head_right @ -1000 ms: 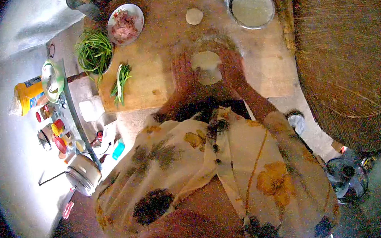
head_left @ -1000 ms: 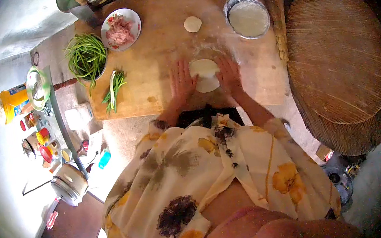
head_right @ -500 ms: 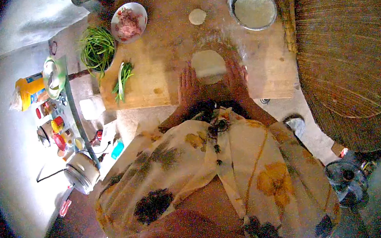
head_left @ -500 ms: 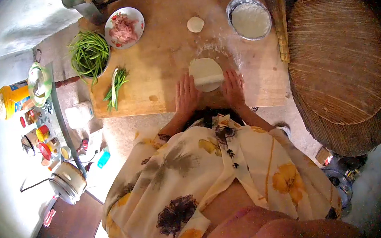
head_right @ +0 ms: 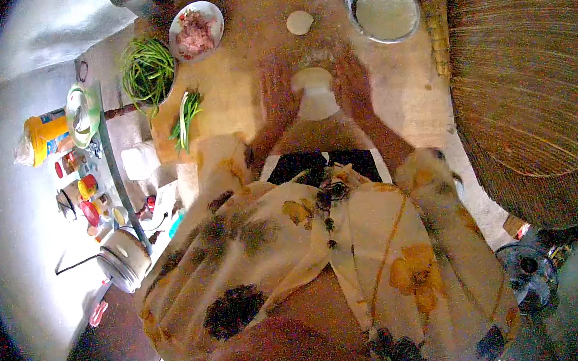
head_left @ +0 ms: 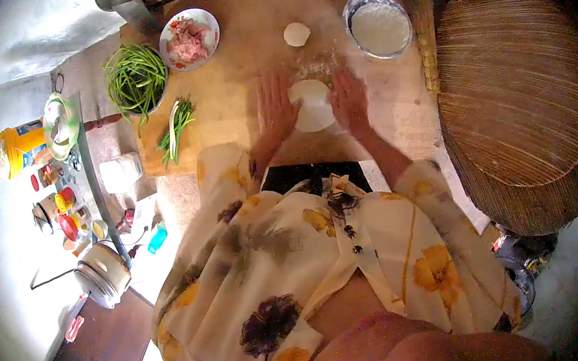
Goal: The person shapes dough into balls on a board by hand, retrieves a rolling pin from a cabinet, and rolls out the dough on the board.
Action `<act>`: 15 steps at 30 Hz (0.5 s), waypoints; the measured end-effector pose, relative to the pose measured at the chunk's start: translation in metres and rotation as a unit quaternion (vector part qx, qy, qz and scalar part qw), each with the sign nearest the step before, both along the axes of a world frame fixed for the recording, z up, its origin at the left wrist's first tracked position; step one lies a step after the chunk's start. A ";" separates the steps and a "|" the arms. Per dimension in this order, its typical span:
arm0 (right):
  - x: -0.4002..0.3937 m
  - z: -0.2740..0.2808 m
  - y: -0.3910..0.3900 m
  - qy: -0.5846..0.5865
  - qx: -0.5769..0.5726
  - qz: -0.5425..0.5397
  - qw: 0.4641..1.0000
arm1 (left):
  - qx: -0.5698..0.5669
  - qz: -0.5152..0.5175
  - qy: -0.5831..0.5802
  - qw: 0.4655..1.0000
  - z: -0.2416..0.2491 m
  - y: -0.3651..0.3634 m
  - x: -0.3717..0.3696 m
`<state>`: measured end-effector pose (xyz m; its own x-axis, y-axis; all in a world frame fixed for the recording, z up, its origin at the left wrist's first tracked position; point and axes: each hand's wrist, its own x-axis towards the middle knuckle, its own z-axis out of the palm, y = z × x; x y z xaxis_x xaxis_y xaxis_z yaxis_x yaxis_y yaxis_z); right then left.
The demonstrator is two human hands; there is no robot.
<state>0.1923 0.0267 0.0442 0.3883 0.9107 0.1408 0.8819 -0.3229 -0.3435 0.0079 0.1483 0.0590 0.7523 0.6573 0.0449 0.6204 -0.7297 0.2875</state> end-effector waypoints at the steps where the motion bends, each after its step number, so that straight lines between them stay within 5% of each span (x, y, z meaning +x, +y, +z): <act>1: -0.015 -0.006 -0.028 -0.002 0.041 0.009 0.999 | -0.047 0.019 -0.033 0.998 0.012 -0.024 -0.014; 5: -0.034 -0.005 -0.070 0.004 -0.022 0.016 1.000 | -0.068 -0.008 0.038 0.997 -0.016 -0.063 -0.041; 7: -0.018 0.000 -0.042 0.020 0.018 0.019 0.999 | 0.043 -0.005 -0.027 0.999 -0.025 -0.040 -0.026; 9: 0.013 -0.011 0.008 -0.078 -0.100 0.025 0.992 | -0.009 0.016 0.040 0.999 0.004 0.011 0.012; 11: 0.037 0.000 0.055 -0.128 -0.058 0.014 0.990 | 0.082 0.013 -0.007 0.997 -0.010 0.051 0.038; 15: 0.044 0.004 0.075 -0.071 -0.024 -0.029 0.997 | 0.066 0.037 -0.038 0.996 -0.008 0.072 0.051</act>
<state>0.2363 0.1016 0.0482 0.4189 0.8947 0.1552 0.9003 -0.3870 -0.1991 0.0586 0.2202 0.0514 0.6924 0.6959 0.1906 0.6544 -0.7169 0.2402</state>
